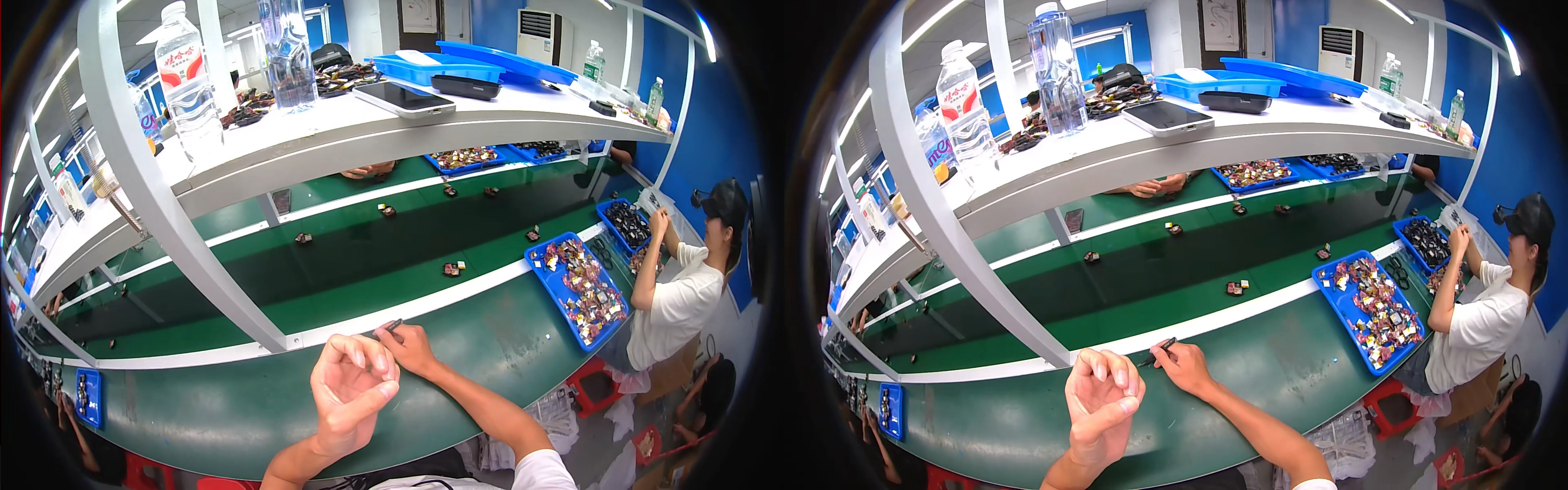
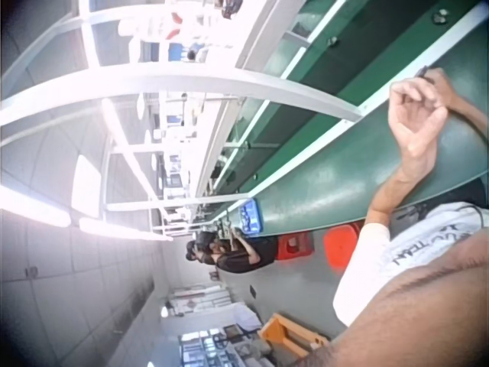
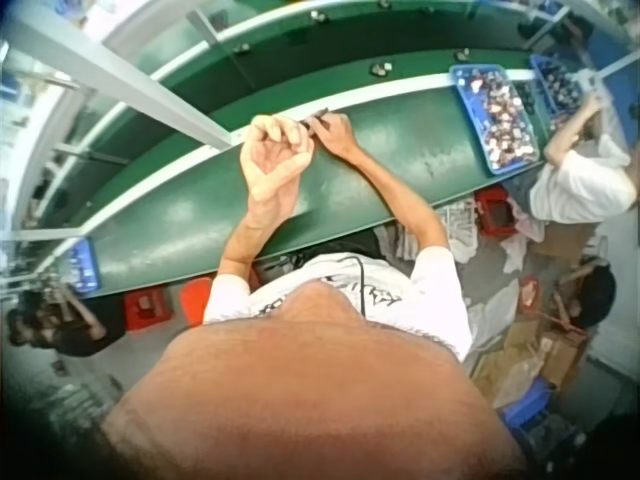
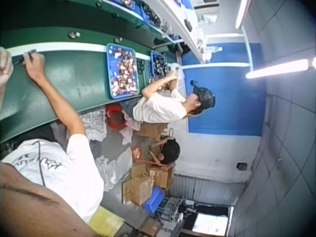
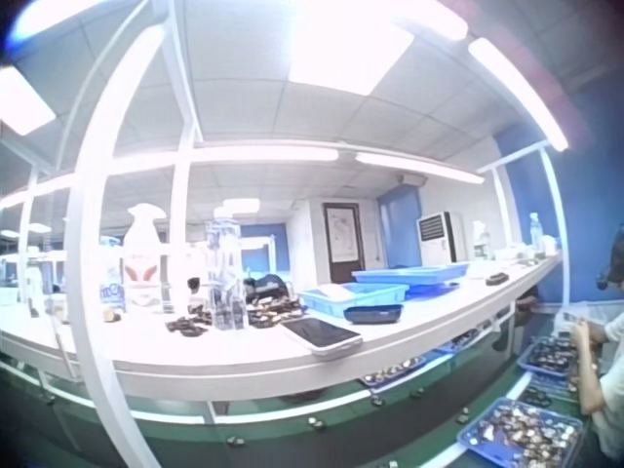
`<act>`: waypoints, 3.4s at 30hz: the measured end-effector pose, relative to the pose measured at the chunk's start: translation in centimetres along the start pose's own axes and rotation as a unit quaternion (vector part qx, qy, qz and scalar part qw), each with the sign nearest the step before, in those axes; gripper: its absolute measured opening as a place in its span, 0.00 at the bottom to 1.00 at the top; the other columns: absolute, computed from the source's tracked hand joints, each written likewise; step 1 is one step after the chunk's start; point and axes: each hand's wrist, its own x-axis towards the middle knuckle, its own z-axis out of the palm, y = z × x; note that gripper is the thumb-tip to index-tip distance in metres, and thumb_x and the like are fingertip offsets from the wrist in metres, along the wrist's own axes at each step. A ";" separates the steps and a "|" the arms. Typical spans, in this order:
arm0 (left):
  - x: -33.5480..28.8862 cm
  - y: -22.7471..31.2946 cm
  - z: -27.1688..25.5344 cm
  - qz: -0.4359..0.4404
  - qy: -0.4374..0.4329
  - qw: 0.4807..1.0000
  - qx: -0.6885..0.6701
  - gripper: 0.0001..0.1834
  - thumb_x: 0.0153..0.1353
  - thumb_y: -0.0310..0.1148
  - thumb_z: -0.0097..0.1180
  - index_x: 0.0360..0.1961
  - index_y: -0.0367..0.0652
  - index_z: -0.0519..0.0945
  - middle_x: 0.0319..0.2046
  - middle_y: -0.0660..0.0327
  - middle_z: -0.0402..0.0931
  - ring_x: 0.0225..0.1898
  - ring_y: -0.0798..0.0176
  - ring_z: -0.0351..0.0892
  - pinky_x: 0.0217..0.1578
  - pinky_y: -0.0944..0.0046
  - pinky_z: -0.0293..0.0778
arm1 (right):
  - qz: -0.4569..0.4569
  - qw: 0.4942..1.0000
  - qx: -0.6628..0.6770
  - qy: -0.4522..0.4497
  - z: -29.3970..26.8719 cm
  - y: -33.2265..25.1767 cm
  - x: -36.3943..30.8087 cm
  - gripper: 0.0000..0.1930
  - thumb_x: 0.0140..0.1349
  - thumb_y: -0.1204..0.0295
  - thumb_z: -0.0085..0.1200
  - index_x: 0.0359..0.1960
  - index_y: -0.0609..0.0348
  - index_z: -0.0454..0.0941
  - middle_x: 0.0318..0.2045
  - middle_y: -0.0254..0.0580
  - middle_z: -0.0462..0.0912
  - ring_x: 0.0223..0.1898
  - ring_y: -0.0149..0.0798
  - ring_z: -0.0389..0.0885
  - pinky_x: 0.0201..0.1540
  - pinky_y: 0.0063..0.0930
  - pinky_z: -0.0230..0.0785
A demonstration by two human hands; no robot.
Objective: The person assembles small electronic components on a workbench using an assembly tool.
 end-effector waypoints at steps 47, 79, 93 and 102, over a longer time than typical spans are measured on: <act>-0.3 -0.1 -0.4 0.040 0.011 0.998 0.043 0.07 0.63 0.19 0.54 0.42 0.35 0.73 0.37 0.49 0.74 0.25 0.63 0.76 0.19 0.68 0.74 | -0.037 0.999 -0.023 0.032 1.1 1.5 0.2 0.19 0.71 0.58 0.52 0.28 0.59 0.84 0.23 0.42 0.86 0.26 0.45 0.85 0.31 0.37 0.74; -1.4 4.1 -0.4 0.219 0.067 0.942 0.245 0.07 0.62 0.25 0.58 0.36 0.38 0.71 0.30 0.59 0.68 0.17 0.71 0.68 0.16 0.73 0.63 | 0.095 0.837 -0.409 0.352 -23.1 3.4 -16.7 0.14 0.56 0.72 0.67 0.44 0.58 0.80 0.32 0.42 0.85 0.34 0.46 0.85 0.37 0.38 0.75; -2.2 6.3 -1.9 0.245 -0.041 0.952 0.177 0.05 0.70 0.19 0.47 0.43 0.35 0.73 0.36 0.55 0.68 0.14 0.76 0.63 0.16 0.78 0.58 | 0.120 0.797 -0.439 0.397 -22.2 4.5 -14.5 0.08 0.59 0.67 0.65 0.34 0.56 0.81 0.30 0.42 0.82 0.33 0.48 0.84 0.35 0.42 0.73; -1.2 6.5 -1.4 0.245 -0.015 0.954 0.174 0.06 0.67 0.15 0.47 0.43 0.31 0.73 0.37 0.48 0.73 0.20 0.67 0.68 0.19 0.75 0.69 | 0.117 0.790 -0.446 0.404 -22.2 5.3 -14.6 0.08 0.59 0.66 0.65 0.34 0.57 0.82 0.32 0.44 0.82 0.33 0.52 0.83 0.35 0.45 0.73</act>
